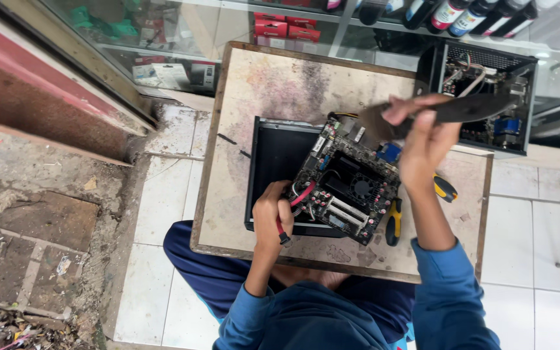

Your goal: The person cleans a computer motherboard by brushing dust off its surface and components. They use a brush to sweep away debris and then place the motherboard into a computer case.

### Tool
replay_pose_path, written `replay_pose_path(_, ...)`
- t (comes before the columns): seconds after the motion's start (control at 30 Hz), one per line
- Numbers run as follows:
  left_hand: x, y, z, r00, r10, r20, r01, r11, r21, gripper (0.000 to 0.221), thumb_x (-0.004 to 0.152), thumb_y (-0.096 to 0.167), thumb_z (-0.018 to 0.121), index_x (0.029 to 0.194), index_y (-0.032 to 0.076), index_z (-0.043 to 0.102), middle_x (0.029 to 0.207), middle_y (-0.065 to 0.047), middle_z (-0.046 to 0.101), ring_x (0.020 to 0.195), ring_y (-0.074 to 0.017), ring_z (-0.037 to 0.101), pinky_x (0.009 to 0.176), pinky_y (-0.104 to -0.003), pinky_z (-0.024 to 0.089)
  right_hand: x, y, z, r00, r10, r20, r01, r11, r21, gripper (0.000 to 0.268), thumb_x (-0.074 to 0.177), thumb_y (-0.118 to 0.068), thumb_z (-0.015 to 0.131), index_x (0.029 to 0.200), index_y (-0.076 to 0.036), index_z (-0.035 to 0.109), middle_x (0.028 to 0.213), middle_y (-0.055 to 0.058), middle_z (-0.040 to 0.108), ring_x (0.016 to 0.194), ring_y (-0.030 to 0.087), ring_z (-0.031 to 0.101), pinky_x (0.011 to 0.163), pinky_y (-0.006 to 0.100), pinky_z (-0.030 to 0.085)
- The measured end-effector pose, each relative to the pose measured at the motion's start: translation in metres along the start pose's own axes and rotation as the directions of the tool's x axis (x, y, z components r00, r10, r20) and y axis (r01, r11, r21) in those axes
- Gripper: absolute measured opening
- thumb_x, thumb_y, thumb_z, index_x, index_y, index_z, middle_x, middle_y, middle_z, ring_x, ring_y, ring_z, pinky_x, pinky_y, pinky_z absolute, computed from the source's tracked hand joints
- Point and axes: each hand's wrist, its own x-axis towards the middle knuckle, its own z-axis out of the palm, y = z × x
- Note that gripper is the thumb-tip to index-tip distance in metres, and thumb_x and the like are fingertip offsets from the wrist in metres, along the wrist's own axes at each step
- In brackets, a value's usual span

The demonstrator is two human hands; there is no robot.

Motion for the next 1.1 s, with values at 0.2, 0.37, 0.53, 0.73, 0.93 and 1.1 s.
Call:
replay_pose_path(0.2, 0.001, 0.008, 0.0, 0.996, 0.08, -0.046, -0.08, 0.997, 0.011, 0.035, 0.07, 0.012, 0.031, 0.089, 0.002, 0.058, 0.085, -0.013, 0.061, 0.074, -0.0294, 0.058, 0.06, -0.035, 0.042, -0.047, 0.004, -0.067, 0.96, 0.204, -0.189, -0.219, 0.974, -0.061, 0.019, 0.101, -0.027, 0.038, 0.106, -0.009, 0.037, 0.069, 0.01, 0.045, 0.063, 0.023, 0.05, 0.073, 0.038, 0.047)
replay_pose_path(0.37, 0.001, 0.003, 0.006, 0.997, 0.061, -0.051, -0.06, 0.998, 0.015, 0.036, 0.069, 0.013, 0.03, 0.089, 0.003, 0.059, 0.082, -0.012, 0.061, 0.071, -0.0277, 0.058, 0.058, -0.034, 0.041, -0.048, -0.006, -0.079, 0.882, 0.129, -0.453, -0.164, 0.986, -0.038, 0.017, 0.098, -0.027, 0.039, 0.095, -0.01, 0.04, 0.066, 0.006, 0.037, 0.063, 0.02, 0.043, 0.083, 0.042, 0.044)
replay_pose_path(0.53, 0.0, 0.007, 0.004, 0.992, 0.115, -0.05, -0.115, 0.993, 0.014, 0.033, 0.071, 0.011, 0.029, 0.088, 0.001, 0.056, 0.078, -0.011, 0.054, 0.065, -0.026, 0.053, 0.053, -0.034, 0.039, -0.068, 0.004, -0.07, 0.9, 0.183, -0.396, -0.232, 0.969, -0.079, 0.029, 0.096, -0.035, 0.041, 0.092, -0.006, 0.034, 0.067, 0.006, 0.033, 0.061, 0.016, 0.038, 0.072, 0.035, 0.043)
replay_pose_path(0.73, 0.0, 0.0, 0.006, 0.99, 0.135, -0.041, -0.133, 0.99, 0.038, 0.032, 0.076, 0.015, 0.027, 0.081, 0.002, 0.057, 0.072, -0.01, 0.053, 0.06, -0.0238, 0.05, 0.05, -0.033, 0.035, -0.127, -0.018, -0.057, 0.756, 0.245, -0.607, -0.159, 0.968, 0.194, 0.009, 0.096, -0.026, 0.041, 0.096, -0.017, 0.044, 0.062, 0.0, 0.029, 0.058, 0.014, 0.031, 0.07, 0.032, 0.037)
replay_pose_path(0.93, 0.001, -0.003, 0.005, 0.999, -0.003, -0.032, 0.003, 1.0, -0.015, 0.031, 0.075, 0.018, 0.029, 0.083, 0.012, 0.059, 0.066, -0.009, 0.051, 0.059, -0.0284, 0.054, 0.057, -0.032, 0.045, -0.178, -0.004, -0.059, 0.842, -0.152, -0.517, 0.024, 0.969, -0.246, 0.013, 0.094, -0.023, 0.037, 0.092, -0.011, 0.034, 0.062, 0.001, 0.034, 0.059, 0.016, 0.039, 0.076, 0.038, 0.039)
replay_pose_path(1.1, 0.002, 0.002, 0.005, 0.998, 0.019, -0.053, -0.02, 0.999, -0.03, 0.03, 0.075, 0.016, 0.03, 0.081, 0.008, 0.059, 0.067, -0.014, 0.051, 0.06, -0.0346, 0.053, 0.058, -0.038, 0.045, -0.148, -0.071, -0.012, 0.683, 0.244, -0.688, -0.16, 0.97, 0.185, 0.018, 0.096, -0.035, 0.024, 0.091, -0.021, 0.032, 0.066, -0.006, 0.026, 0.061, 0.009, 0.031, 0.078, 0.028, 0.037)
